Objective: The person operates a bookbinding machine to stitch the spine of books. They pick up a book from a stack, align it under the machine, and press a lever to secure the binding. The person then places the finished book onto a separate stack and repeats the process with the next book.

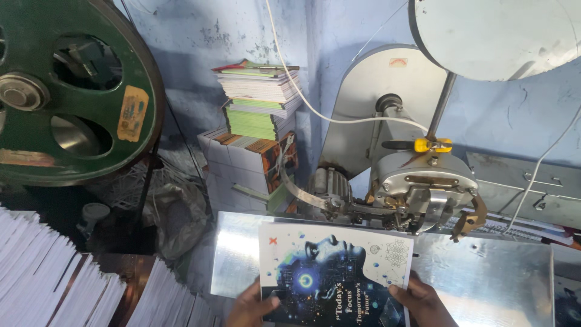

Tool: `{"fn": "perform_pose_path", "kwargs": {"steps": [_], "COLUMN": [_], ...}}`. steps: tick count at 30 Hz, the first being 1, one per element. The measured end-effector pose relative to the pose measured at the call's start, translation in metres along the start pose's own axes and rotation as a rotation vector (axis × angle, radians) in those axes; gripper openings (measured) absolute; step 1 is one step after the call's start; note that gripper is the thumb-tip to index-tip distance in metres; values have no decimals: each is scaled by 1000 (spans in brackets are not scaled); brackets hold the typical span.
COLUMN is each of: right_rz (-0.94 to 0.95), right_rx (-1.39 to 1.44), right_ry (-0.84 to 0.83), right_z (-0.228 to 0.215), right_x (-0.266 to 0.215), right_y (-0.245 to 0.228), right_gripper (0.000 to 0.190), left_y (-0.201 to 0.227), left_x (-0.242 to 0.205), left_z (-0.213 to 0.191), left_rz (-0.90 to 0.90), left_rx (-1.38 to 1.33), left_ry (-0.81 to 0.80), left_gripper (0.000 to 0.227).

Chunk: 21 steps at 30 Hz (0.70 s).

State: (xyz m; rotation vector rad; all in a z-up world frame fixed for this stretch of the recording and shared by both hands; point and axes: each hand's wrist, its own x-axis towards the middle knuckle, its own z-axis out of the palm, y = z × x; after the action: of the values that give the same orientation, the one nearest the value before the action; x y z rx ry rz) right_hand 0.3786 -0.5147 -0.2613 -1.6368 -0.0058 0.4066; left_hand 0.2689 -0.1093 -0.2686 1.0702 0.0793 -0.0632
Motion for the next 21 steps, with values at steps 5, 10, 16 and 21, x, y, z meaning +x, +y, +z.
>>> {"fn": "perform_pose_path", "kwargs": {"steps": [5, 10, 16, 21], "right_rz": [44, -73, -113, -180], "right_rx": [91, 68, 196, 197], "right_ry": [-43, -119, -142, -125], "right_z": [1, 2, 16, 34], "right_x": [-4, 0, 4, -18], "right_y": [-4, 7, 20, 1], "right_gripper": [56, 59, 94, 109], "left_y": [-42, -65, -81, -91], "left_x": [-1, -2, -11, -16], "left_z": [-23, -42, -79, -102], "left_rz": [228, 362, 428, 478], "left_rx": [43, 6, 24, -8], "left_ry": [-148, -196, -190, -142], "left_gripper": [64, 62, 57, 58]}}
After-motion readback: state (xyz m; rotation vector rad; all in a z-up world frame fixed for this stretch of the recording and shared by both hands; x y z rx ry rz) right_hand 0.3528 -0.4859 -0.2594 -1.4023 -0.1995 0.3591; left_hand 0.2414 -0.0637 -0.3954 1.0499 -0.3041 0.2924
